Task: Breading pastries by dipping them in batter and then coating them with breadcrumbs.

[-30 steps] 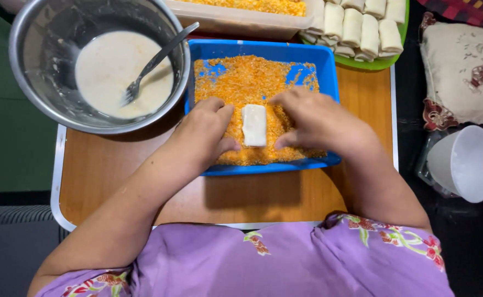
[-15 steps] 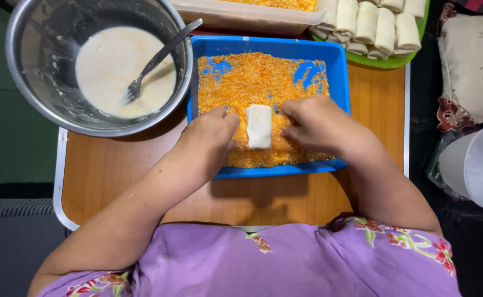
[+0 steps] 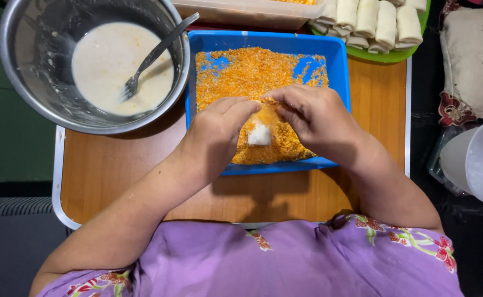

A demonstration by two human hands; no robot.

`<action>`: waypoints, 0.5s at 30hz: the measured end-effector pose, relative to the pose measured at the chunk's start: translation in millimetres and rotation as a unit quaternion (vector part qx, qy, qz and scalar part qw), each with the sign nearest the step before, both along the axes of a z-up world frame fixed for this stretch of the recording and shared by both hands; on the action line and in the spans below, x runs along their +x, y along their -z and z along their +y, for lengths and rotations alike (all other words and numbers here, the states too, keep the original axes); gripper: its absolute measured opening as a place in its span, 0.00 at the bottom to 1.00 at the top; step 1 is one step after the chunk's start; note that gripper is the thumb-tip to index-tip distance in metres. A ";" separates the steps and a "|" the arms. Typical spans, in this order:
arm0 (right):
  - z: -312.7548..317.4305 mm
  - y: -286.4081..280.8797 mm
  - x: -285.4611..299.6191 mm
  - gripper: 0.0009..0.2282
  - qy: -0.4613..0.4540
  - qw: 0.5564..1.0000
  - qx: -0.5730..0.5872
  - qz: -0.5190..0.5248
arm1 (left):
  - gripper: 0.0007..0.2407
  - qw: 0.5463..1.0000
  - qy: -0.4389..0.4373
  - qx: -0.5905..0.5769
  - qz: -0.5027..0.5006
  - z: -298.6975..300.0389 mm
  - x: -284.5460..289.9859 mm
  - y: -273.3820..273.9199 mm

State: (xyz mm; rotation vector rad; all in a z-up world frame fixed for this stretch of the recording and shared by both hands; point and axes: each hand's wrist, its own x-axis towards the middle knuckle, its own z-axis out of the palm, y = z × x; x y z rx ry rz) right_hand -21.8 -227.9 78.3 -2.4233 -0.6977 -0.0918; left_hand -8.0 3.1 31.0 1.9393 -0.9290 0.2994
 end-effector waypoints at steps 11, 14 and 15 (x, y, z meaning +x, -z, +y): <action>3.5 -0.1 0.1 0.05 0.062 0.998 0.000 0.009 | 0.08 1.000 -0.018 0.014 0.004 -0.3 -1.7 -3.1; 0.0 1.8 2.6 0.06 0.027 0.999 -0.019 -0.017 | 0.08 0.998 -0.032 0.047 0.004 -0.5 -1.2 -7.1; -1.1 1.1 3.3 0.09 -0.005 0.999 -0.033 -0.041 | 0.09 0.997 -0.039 0.064 0.007 -0.8 -1.1 -9.0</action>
